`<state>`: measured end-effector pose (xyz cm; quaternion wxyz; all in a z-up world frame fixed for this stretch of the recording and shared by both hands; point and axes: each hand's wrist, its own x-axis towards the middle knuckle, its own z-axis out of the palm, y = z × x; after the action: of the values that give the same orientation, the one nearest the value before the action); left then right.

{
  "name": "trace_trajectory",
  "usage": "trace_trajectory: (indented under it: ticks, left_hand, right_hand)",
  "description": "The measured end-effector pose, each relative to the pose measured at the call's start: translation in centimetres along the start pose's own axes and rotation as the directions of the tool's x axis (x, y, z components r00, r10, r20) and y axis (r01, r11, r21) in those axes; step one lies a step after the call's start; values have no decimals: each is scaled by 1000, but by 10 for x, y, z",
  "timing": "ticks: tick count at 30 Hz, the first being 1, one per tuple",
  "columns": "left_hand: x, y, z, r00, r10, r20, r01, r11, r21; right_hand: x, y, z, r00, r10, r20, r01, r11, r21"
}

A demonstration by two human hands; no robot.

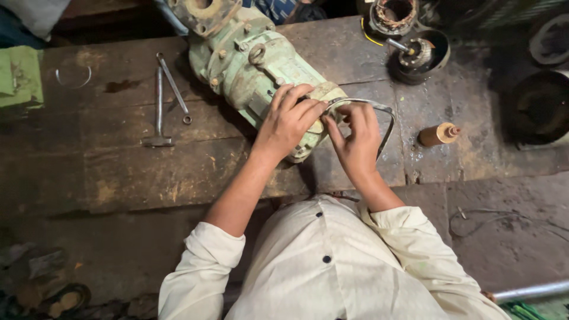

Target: The person works on a green electrical motor placed on a wooden workbench. They use a hammer and a metal rod to tap and adjust components on the motor's end cap, then use a wrench to tighten bolts. The person also handles a black cable and a small cylindrical part.

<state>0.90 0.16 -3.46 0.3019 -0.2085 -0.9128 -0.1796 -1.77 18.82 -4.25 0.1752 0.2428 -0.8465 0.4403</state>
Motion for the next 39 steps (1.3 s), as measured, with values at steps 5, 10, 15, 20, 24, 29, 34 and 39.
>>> trace_trajectory:
  ticks: [5, 10, 15, 20, 24, 29, 34, 39]
  left_hand:
    - [0, -10, 5, 995, 97, -14, -95, 992, 81]
    - [-2, -5, 14, 999, 52, -9, -51, 993, 109]
    - [13, 1, -1, 994, -17, -109, 16, 1000, -13]
    - [14, 28, -60, 998, 15, -66, -35, 950, -311]
    - [14, 54, -87, 999, -28, 37, 43, 844, -534]
    - [13, 66, -93, 995, -103, 9, 87, 790, -607]
    - [3, 70, -87, 983, -162, 90, 178, 689, -702]
    - [2, 75, -86, 994, -104, -32, 57, 749, -661]
  right_hand:
    - [0, 3, 2, 999, 8, 41, -11, 997, 82]
    - [-4, 3, 0, 999, -8, 53, 4, 997, 71]
    - [-7, -4, -15, 995, -57, 83, 50, 996, 78]
    - [-13, -33, -45, 984, 85, 155, -143, 896, 420]
    - [-18, -52, -74, 978, -99, 186, 28, 936, 350]
    - [-17, -66, -82, 980, -119, 163, 51, 928, 370]
    - [-19, -70, -87, 979, -156, 133, 99, 929, 358]
    - [-20, -70, -95, 973, -196, 120, 154, 944, 293]
